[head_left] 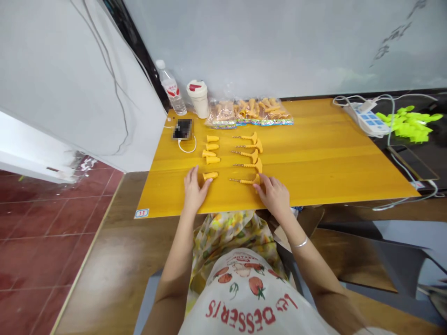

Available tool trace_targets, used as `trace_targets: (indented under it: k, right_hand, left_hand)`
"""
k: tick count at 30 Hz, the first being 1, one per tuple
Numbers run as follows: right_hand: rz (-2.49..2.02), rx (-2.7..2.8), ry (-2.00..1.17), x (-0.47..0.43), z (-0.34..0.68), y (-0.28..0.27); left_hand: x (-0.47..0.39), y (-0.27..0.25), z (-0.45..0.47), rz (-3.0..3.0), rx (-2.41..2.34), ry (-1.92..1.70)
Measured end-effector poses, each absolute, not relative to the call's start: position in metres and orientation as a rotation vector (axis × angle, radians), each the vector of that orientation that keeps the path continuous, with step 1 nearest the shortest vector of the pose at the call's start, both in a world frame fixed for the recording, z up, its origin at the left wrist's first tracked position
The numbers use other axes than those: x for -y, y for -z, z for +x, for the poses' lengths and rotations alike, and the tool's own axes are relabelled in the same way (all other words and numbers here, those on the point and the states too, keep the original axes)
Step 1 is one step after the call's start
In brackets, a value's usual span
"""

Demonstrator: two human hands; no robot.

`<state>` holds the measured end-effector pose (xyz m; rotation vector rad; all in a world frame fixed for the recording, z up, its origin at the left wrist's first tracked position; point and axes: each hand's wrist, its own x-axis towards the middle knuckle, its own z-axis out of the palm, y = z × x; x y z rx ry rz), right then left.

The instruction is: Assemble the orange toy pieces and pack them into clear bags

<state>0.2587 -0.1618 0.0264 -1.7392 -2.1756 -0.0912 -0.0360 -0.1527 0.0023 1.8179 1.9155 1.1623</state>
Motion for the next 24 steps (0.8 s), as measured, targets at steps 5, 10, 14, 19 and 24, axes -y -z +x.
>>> trace_targets:
  k: [5, 10, 14, 19, 24]
  right_hand:
    - [-1.868, 2.103, 0.07, 0.159, 0.242, -0.016]
    - [-1.893, 2.063, -0.135, 0.159, 0.24, -0.014]
    - [-1.751, 1.94, -0.328, 0.151, 0.247, -0.008]
    - [-1.522, 1.728, -0.442, 0.129, 0.252, -0.004]
    - [-1.533, 1.632, -0.303, 0.119, 0.245, -0.007]
  left_hand:
    - [0.149, -0.004, -0.036, 1.948, -1.802, -1.091]
    - [0.157, -0.005, -0.042, 1.908, -1.699, -1.105]
    - [0.155, -0.003, -0.039, 1.869, -1.644, -1.119]
    - [0.146, 0.002, -0.026, 1.703, -1.505, -1.174]
    - [0.144, 0.004, -0.02, 1.589, -1.458, -1.221]
